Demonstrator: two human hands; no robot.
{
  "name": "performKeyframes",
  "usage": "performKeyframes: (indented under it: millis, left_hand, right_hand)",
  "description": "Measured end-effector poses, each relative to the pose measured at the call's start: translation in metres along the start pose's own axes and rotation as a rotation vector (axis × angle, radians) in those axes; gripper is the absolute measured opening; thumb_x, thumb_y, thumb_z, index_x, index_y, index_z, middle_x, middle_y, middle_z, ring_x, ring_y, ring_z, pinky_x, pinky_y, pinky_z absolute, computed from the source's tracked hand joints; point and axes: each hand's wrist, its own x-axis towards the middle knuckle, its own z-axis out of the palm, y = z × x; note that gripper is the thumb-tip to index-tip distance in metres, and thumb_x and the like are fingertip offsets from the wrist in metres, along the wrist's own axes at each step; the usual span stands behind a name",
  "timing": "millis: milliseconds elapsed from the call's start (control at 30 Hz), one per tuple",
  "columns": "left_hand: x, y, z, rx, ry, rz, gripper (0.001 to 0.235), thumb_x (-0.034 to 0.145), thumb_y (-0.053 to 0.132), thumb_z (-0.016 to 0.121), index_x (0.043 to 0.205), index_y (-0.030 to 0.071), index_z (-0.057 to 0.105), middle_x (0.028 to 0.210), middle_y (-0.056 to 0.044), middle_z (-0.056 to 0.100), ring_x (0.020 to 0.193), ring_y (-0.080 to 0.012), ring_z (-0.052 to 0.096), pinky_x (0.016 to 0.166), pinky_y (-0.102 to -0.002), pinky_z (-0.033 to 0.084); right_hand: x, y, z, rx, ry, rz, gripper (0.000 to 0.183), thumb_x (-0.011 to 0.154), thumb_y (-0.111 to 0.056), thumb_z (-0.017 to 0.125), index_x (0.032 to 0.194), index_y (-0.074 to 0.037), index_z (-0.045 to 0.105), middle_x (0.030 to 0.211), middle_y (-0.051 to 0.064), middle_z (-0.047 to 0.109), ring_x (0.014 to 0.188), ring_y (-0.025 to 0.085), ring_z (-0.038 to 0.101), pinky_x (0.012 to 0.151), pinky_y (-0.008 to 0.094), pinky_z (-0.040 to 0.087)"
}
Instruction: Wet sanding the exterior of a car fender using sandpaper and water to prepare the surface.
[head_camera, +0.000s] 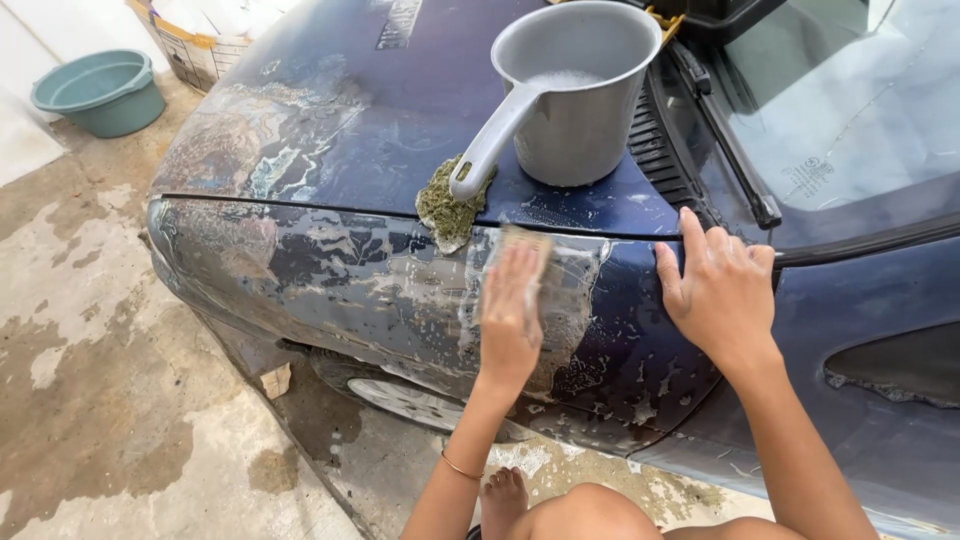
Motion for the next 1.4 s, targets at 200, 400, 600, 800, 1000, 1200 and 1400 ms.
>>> performKeyframes:
  millis: [200, 400, 600, 800, 1000, 1200, 1400]
  left_hand:
    - [-0.041, 0.007, 0.028, 0.114, -0.136, 0.252, 0.040, 0.103, 0.009, 0.039, 0.141, 0.006, 0.047, 0.149, -0.015, 0.046, 0.144, -0.0292, 0.032, 0.122, -0.047, 0.019]
    - [-0.056, -0.010, 0.021, 0.099, -0.209, 0.211, 0.046, 0.099, 0.004, 0.041, 0.145, 0.011, 0.044, 0.154, -0.009, 0.041, 0.146, -0.0248, 0.029, 0.122, -0.043, 0.018]
    - [0.000, -0.006, 0.000, 0.126, 0.038, -0.018, 0.046, 0.101, 0.003, 0.039, 0.146, 0.007, 0.041, 0.155, -0.012, 0.039, 0.146, -0.0274, 0.027, 0.122, -0.044, 0.016]
    - [-0.012, 0.032, 0.012, 0.105, -0.227, 0.295, 0.045, 0.100, 0.005, 0.046, 0.144, 0.009, 0.046, 0.154, -0.010, 0.042, 0.147, -0.0262, 0.032, 0.122, -0.044, 0.021]
    - [0.032, 0.006, -0.011, 0.149, -0.031, -0.027, 0.044, 0.098, -0.001, 0.045, 0.142, 0.001, 0.045, 0.150, -0.018, 0.045, 0.143, -0.0336, 0.033, 0.121, -0.049, 0.022]
    - [0.031, 0.034, 0.031, 0.108, -0.147, 0.100, 0.050, 0.091, -0.007, 0.049, 0.140, 0.002, 0.049, 0.147, -0.018, 0.048, 0.143, -0.0318, 0.035, 0.122, -0.048, 0.019]
    - [0.030, 0.064, 0.019, 0.083, -0.212, 0.154, 0.050, 0.090, -0.006, 0.049, 0.139, 0.001, 0.050, 0.145, -0.020, 0.050, 0.143, -0.0322, 0.038, 0.122, -0.047, 0.022]
  right_hand:
    - [0.000, 0.000, 0.004, 0.016, -0.014, 0.030, 0.060, 0.110, -0.054, 0.038, 0.145, -0.013, 0.064, 0.078, 0.005, 0.064, 0.077, 0.025, 0.071, 0.082, 0.041, 0.044]
    - [0.003, 0.000, -0.001, 0.040, -0.038, 0.023, 0.058, 0.112, -0.051, 0.037, 0.145, -0.012, 0.064, 0.079, 0.006, 0.065, 0.078, 0.026, 0.072, 0.082, 0.042, 0.045]
    - [0.001, -0.001, 0.003, 0.019, -0.038, 0.044, 0.058, 0.109, -0.052, 0.038, 0.145, -0.014, 0.065, 0.078, 0.006, 0.066, 0.077, 0.025, 0.072, 0.083, 0.042, 0.046]
    - [0.003, 0.002, 0.007, 0.001, -0.015, 0.024, 0.056, 0.111, -0.052, 0.039, 0.145, -0.014, 0.064, 0.079, 0.006, 0.065, 0.077, 0.026, 0.072, 0.082, 0.042, 0.046]
    - [0.004, -0.001, -0.002, 0.024, -0.050, 0.042, 0.058, 0.110, -0.052, 0.038, 0.146, -0.014, 0.062, 0.080, 0.006, 0.065, 0.079, 0.026, 0.072, 0.084, 0.042, 0.047]
    - [0.004, -0.001, 0.006, 0.018, -0.033, 0.065, 0.056, 0.107, -0.052, 0.040, 0.143, -0.016, 0.064, 0.078, 0.004, 0.066, 0.078, 0.024, 0.072, 0.082, 0.041, 0.045]
    - [0.002, 0.002, 0.008, 0.014, -0.022, 0.047, 0.055, 0.107, -0.050, 0.043, 0.144, -0.015, 0.064, 0.079, 0.005, 0.065, 0.080, 0.025, 0.072, 0.082, 0.041, 0.045]
